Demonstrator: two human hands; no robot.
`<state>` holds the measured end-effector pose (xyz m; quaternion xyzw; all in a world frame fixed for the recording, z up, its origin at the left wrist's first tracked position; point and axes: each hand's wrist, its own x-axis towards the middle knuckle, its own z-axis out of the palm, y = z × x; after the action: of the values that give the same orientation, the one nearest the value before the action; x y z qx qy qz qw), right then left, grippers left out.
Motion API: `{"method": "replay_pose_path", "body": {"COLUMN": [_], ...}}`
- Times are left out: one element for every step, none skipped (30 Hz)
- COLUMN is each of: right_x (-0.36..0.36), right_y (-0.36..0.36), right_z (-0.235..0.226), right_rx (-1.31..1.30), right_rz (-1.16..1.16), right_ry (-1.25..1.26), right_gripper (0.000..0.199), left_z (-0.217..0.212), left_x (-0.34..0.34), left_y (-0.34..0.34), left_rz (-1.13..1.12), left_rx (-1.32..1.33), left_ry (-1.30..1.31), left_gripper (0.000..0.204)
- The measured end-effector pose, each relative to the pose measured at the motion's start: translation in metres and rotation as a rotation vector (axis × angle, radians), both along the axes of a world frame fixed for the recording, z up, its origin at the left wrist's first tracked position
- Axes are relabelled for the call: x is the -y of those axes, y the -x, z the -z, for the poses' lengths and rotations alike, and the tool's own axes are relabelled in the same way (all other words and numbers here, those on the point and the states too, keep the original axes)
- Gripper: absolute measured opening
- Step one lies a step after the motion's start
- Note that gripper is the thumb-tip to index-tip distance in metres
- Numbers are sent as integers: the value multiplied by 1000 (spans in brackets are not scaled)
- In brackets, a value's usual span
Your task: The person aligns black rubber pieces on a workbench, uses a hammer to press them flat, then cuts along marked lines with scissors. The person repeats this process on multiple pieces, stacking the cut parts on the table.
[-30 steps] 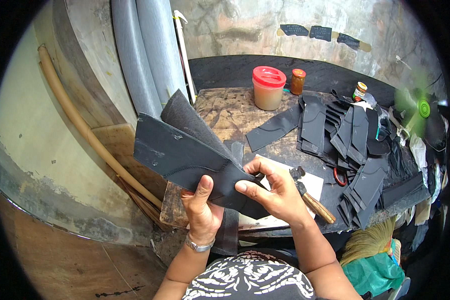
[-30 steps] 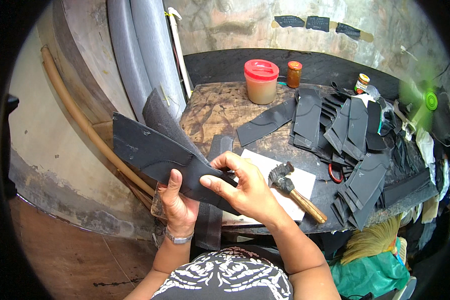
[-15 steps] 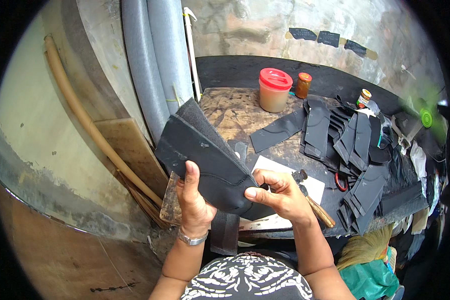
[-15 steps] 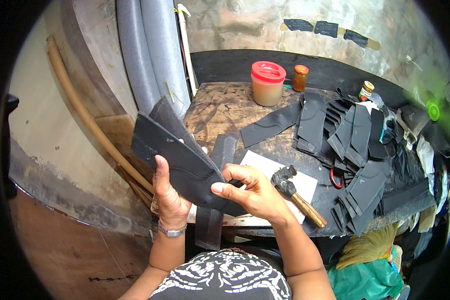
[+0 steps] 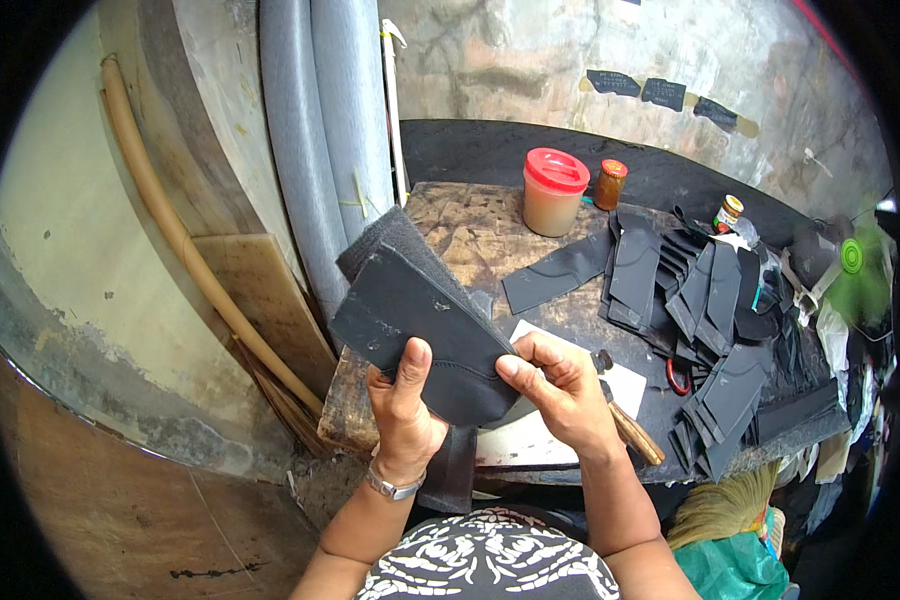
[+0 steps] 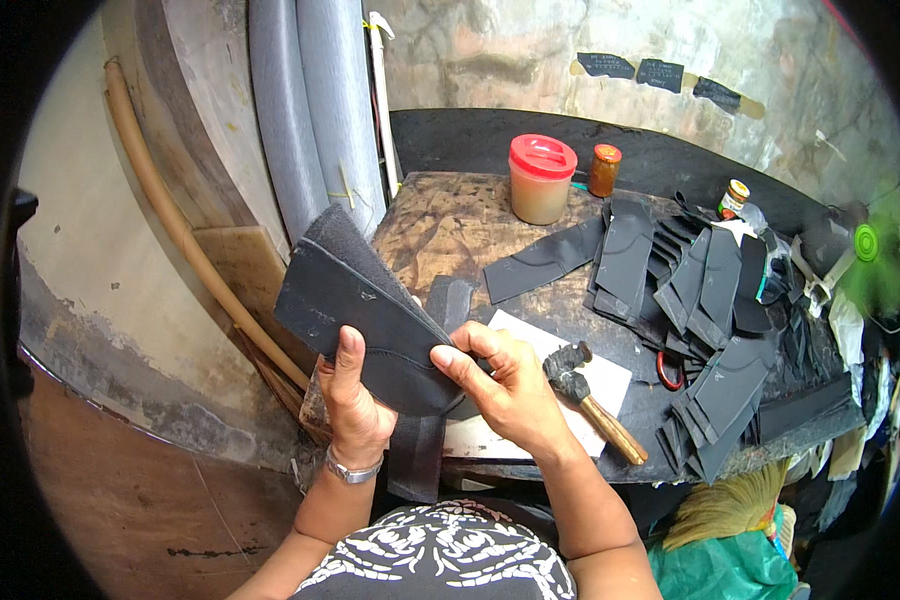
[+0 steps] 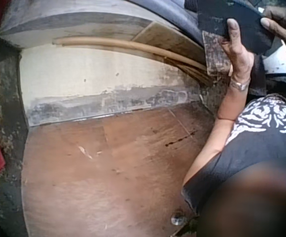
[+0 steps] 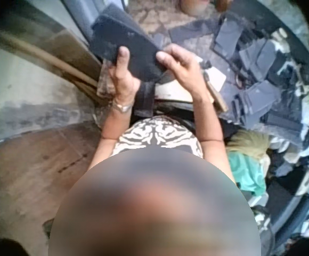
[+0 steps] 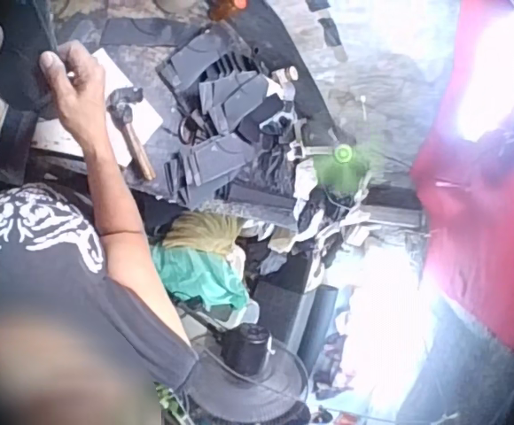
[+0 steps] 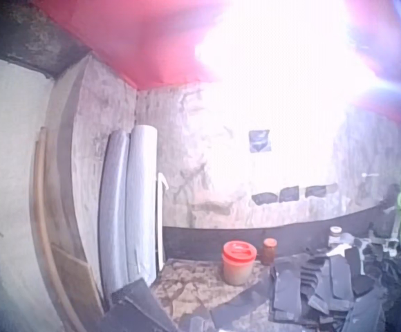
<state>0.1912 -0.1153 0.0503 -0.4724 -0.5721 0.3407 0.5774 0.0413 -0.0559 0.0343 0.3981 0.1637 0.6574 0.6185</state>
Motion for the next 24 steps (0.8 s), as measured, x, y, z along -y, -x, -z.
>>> {"method": "replay_pose_path", "body": {"right_x": [0, 0, 0, 1, 2, 2, 3, 4, 4, 5, 5, 5, 5, 5, 4, 4, 4, 5, 5, 6, 7, 8, 8, 8], "right_y": [0, -1, -1, -2, -2, -2, -2, -2, -2, -1, 0, 1, 2, 4, 4, 5, 5, 4, 4, 3, 3, 4, 5, 6], "right_z": [1, 2, 3, 3, 3, 2, 1, 0, -1, -3, -4, -4, -4, -3, -3, -2, -1, 0, 1, 1, 0, -2, -5, -8], "right_rx": [-18, -35, -51, -7, 37, 80, 91, 102, 113, 61, 9, -39, -69, -94, -94, -87, -53, -20, -63, -67, -60, -51, -45, 31], "right_rz": [-6, -13, -22, -10, 3, 16, 17, 17, 19, 2, -15, -7, -22, -10, -9, 19, 33, 45, 34, 28, 26, 24, 51, 73], "right_ry": [13, 26, 39, 19, -2, -23, -29, -35, -41, -16, 10, 20, 39, 42, 46, 15, -14, -41, -10, -20, -18, -17, 33, -76], "right_gripper": [20, 20, 20, 20, 20, 20, 20, 20, 20, 20, 20, 20, 20, 20, 20, 20, 20, 20, 20, 21, 21, 21, 17, 15], "left_z": [-1, -1, -1, -2, -2, -1, -1, -1, 0, 0, -1, -1, -2, -3, -4, -6, -8, -9, -11, -12, -13, -14, -15, -16], "left_x": [-1, -2, -3, -5, -6, -6, -6, -6, -5, -4, -3, -1, 0, 1, 3, 4, 4, 3, 3, 3, 4, 4, 5, 5], "left_y": [1, 2, 3, 3, 4, 3, 3, 2, 1, 0, -1, -2, -3, -3, -3, -2, -2, -1, -1, 0, -1, -2, -3, -3], "left_rz": [44, 76, 55, 24, -6, -31, -55, -82, -85, -91, -97, -88, -79, -69, -37, -6, 21, 37, 50, 55, 38, 11, -9, -11], "left_rx": [33, 90, 52, 37, 21, 20, 17, -4, 7, 1, -5, -5, -5, -5, 2, 10, 20, 18, 16, 22, 14, 16, 22, 10], "left_ry": [35, 68, 62, 53, 44, 55, 67, 102, 60, 42, 24, 12, -3, -21, -16, -15, -15, -9, -1, 21, 8, 4, 6, -7], "left_gripper": [36, 35, 34, 32, 31, 30, 29, 28, 28, 28, 28, 27, 26, 25, 25, 25, 25, 25, 25, 24, 24, 23, 23, 26]}}
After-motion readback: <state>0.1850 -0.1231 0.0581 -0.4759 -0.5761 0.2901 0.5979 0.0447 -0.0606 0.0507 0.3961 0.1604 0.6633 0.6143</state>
